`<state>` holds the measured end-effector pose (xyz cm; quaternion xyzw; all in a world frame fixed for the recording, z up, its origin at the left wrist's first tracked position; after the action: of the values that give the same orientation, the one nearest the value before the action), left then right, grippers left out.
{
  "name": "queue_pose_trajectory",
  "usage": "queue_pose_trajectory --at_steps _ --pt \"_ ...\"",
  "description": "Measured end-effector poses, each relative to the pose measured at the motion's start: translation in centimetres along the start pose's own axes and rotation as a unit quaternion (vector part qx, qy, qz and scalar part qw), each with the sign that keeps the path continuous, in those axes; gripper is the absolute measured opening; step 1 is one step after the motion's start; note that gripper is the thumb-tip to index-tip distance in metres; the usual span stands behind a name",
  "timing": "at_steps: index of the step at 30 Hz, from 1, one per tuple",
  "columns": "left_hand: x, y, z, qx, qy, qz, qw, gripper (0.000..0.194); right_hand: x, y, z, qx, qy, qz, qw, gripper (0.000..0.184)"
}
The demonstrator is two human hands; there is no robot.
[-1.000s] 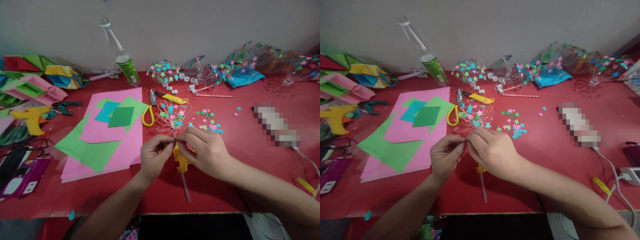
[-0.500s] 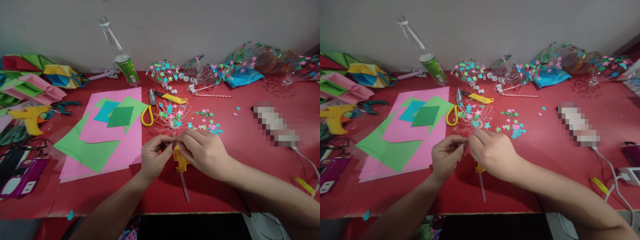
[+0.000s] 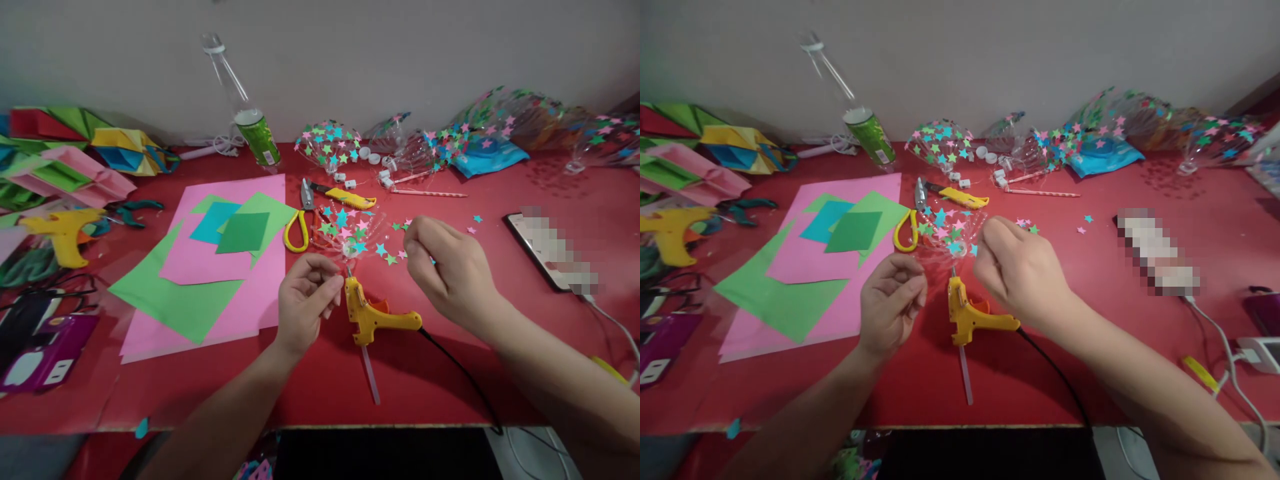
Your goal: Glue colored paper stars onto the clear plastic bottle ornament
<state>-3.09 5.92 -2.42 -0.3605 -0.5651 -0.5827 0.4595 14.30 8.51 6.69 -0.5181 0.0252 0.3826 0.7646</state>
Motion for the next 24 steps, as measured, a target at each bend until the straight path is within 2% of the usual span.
queue_pose_trajectory --at_steps 4,5,7,8,10,13,14,19,24 --pt "0.6 -0.7 0.2 0.017 0.05 0.074 0.996 0.013 2.4 -0.5 0.8 -0.013 0.048 -0.083 0.995 0.034" --pt "0.8 -0.8 0.3 0.02 0.065 0.1 0.993 0.012 3.3 -0.4 1.0 -0.03 0.065 -0.108 0.992 0.033" --pt "1.2 -0.9 0.3 0.022 0.094 0.144 0.985 0.011 5.0 -0.1 1.1 -0.075 0.091 -0.152 0.981 0.011" --pt "1.3 -0.9 0.3 0.02 0.107 0.16 0.981 0.012 5.7 0.1 1.1 -0.102 0.101 -0.173 0.974 0.009" --pt "1.5 -0.7 0.2 0.011 0.128 0.183 0.975 0.015 7.1 1.1 0.9 -0.178 0.114 -0.223 0.952 0.024" --pt "1.6 -0.3 -0.1 -0.011 0.149 0.212 0.966 0.018 8.4 3.5 -0.1 -0.308 0.1 -0.293 0.9 0.02" --pt "1.6 -0.2 -0.3 -0.021 0.155 0.224 0.962 0.019 8.7 4.2 -0.3 -0.326 0.093 -0.302 0.891 0.02" --pt "1.5 0.6 -0.8 -0.062 0.168 0.272 0.945 0.019 8.2 6.5 -0.8 -0.315 0.06 -0.311 0.895 0.023" --pt "1.5 0.7 -0.8 -0.07 0.163 0.281 0.943 0.02 7.2 7.3 -1.2 -0.284 0.04 -0.297 0.911 0.023"
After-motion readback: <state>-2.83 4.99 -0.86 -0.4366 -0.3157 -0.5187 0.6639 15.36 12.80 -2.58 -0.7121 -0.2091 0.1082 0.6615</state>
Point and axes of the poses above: each hand's wrist, its own z-axis towards the middle knuckle, its own y-axis out of the palm, x = y × z, the point moved 7 cm from there along z, towards the middle knuckle, and after that the axes turned 2 degrees about y, right-handed, at the moved point
